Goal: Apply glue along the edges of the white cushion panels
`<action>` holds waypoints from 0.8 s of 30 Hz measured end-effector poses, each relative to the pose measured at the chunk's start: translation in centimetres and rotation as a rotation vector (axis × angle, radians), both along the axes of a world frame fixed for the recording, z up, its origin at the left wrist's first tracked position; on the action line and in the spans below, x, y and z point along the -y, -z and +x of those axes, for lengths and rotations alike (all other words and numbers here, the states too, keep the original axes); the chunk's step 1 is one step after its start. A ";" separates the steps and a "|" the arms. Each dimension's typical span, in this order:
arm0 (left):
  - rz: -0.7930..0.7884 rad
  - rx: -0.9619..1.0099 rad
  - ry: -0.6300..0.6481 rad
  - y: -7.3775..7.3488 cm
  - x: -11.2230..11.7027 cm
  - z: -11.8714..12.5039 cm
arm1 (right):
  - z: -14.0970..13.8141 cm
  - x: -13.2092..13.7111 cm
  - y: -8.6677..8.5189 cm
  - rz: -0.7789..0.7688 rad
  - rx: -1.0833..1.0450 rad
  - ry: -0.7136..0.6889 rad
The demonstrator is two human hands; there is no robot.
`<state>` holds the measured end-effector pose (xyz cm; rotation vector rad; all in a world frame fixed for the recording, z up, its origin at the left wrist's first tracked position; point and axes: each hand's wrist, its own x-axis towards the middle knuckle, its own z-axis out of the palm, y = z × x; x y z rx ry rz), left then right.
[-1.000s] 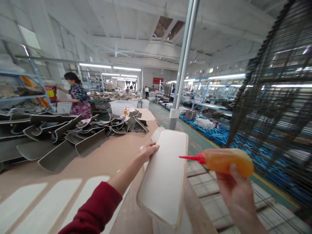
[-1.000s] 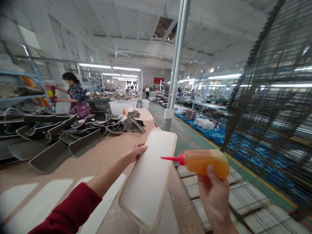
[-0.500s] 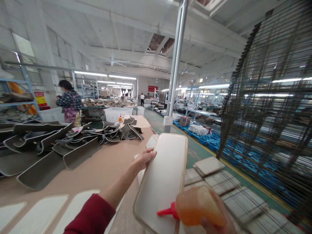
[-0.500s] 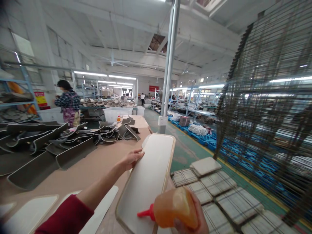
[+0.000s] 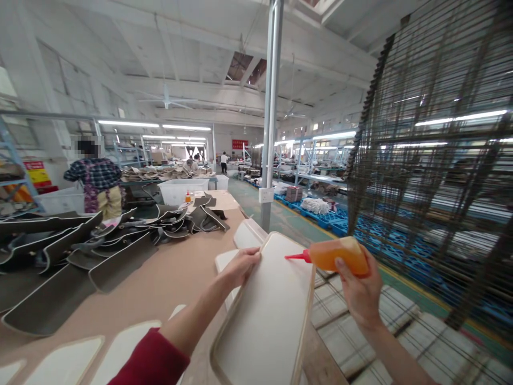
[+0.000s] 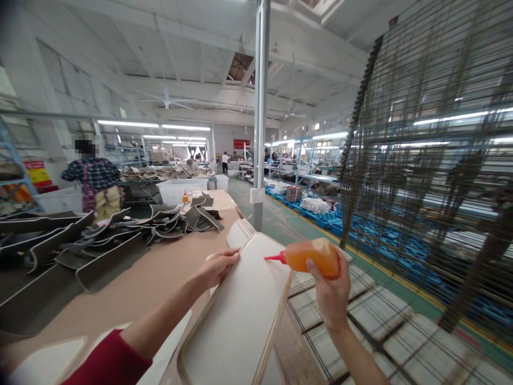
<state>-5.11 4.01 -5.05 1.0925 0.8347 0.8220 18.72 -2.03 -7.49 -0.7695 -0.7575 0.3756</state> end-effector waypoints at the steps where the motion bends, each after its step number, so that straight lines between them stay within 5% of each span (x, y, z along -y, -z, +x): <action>1: 0.009 0.011 0.020 0.0 0.1 0.1 | 0.1 0.0 0.1 -0.007 -0.005 -0.005; 5: 0.086 0.020 0.100 -0.1 0.2 0.4 | -0.1 1.4 0.6 -0.041 -0.043 -0.066; 13: 0.101 -0.025 0.031 -0.3 -2.1 -0.9 | -4.2 8.8 6.1 -0.214 -0.136 -0.343; 20: 0.107 -0.039 0.177 -1.1 -0.6 1.4 | -0.1 3.5 0.1 -0.015 -0.193 -0.021; 24: 0.112 -0.006 0.185 -1.4 -0.5 3.2 | -0.4 3.9 1.2 -0.049 -0.176 -0.029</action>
